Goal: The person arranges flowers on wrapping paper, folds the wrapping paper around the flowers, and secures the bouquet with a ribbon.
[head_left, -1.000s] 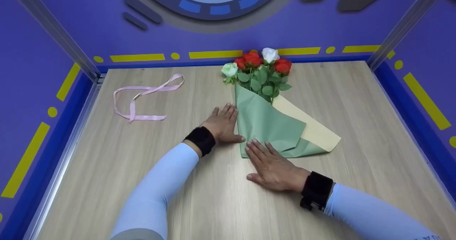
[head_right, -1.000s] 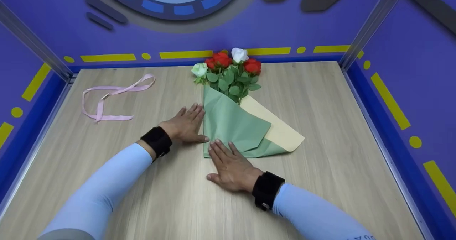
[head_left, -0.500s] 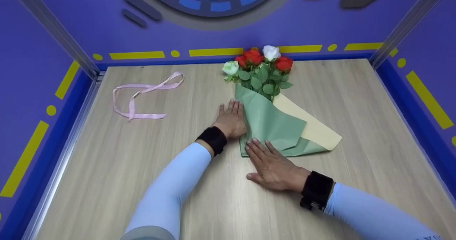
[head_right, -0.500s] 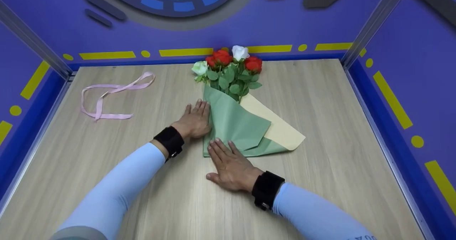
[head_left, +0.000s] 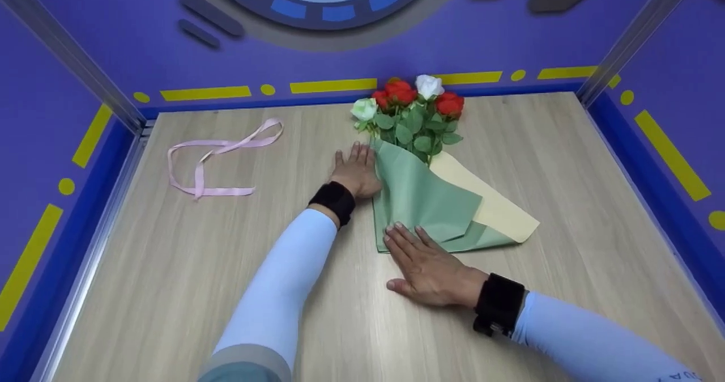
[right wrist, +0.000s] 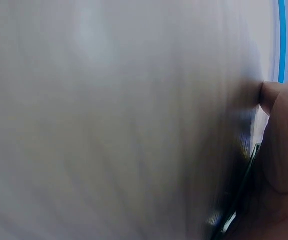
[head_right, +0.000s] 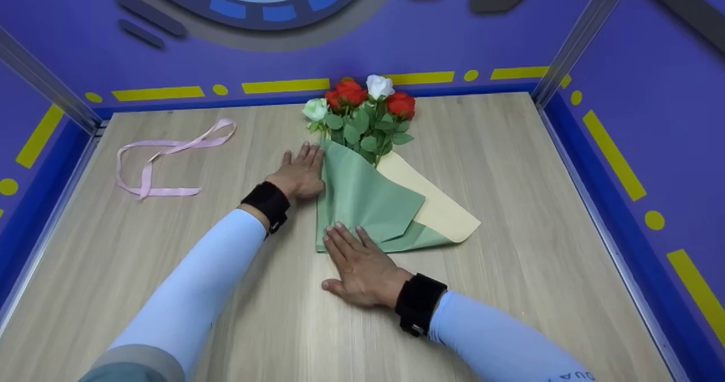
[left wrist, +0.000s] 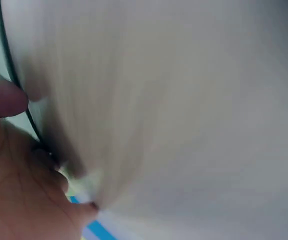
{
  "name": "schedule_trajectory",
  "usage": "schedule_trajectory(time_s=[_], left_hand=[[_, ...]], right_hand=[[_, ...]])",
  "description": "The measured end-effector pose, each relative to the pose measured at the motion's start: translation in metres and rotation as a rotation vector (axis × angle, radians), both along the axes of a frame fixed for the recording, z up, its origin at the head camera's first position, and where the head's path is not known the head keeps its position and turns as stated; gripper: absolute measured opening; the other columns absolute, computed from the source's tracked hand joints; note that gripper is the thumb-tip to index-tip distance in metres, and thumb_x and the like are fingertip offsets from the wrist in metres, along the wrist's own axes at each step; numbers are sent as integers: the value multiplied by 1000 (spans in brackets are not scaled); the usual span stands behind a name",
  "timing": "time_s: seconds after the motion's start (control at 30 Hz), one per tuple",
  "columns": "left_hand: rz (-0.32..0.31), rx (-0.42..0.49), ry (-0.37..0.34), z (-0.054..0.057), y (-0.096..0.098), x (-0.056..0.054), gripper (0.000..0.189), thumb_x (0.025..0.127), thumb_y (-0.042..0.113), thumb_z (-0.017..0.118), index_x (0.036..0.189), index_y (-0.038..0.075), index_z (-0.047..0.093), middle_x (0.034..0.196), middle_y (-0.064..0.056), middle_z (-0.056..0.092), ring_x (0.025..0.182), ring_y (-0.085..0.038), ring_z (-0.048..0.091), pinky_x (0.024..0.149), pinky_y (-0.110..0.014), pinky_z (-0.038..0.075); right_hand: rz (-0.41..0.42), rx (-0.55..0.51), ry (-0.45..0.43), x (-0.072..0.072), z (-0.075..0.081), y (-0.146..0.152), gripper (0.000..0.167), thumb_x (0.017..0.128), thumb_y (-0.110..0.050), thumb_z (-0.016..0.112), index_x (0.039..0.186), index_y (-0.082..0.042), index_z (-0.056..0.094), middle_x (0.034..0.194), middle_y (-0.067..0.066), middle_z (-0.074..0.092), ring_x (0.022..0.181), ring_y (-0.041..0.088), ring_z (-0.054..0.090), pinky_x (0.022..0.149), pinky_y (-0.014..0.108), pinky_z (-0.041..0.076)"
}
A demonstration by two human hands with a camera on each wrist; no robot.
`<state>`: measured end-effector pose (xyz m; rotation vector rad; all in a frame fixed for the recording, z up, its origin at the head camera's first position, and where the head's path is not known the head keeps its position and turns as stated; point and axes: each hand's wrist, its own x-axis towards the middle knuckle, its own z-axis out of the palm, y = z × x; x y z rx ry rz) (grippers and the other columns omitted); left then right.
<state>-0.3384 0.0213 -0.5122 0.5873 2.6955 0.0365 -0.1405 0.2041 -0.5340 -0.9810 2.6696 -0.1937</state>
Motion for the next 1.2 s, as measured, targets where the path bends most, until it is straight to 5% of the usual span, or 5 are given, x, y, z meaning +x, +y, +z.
schedule_trajectory(time_s=[0.43,0.63,0.83,1.0,1.2], left_hand=[[79,-214,107,7,-7,-13,61,113,33,27,171,23,13,179,-6,5,165,-33,-1,128,-66,9],[-82,-161,71,21,-6,26,58,115,25,30,168,5,20,177,-17,10,164,-36,7,128,-63,18],[-250,81,-172,30,-24,77,79,110,34,52,169,2,10,177,-18,3,164,-33,3,131,-55,17],[-300,233,-170,18,-32,90,102,100,46,71,169,5,8,177,-16,1,165,-28,2,132,-49,13],[-265,236,-204,11,-30,93,109,95,43,78,169,4,8,177,-18,4,165,-30,3,133,-48,11]], right_hand=[[14,37,-11,-2,1,-11,89,109,-64,32,168,-2,9,177,16,4,165,31,-1,131,57,5],[19,18,-12,-2,0,-11,89,109,-64,33,168,-2,11,177,16,5,165,32,0,131,58,8],[18,11,2,-2,2,-6,90,109,-65,33,168,-2,11,177,17,6,164,33,1,131,59,8],[14,11,-30,-2,1,-2,91,109,-64,33,168,1,8,176,19,3,164,34,-2,131,59,5],[10,-2,-21,0,0,2,93,108,-64,35,167,2,6,176,21,2,164,34,-3,131,58,5]])
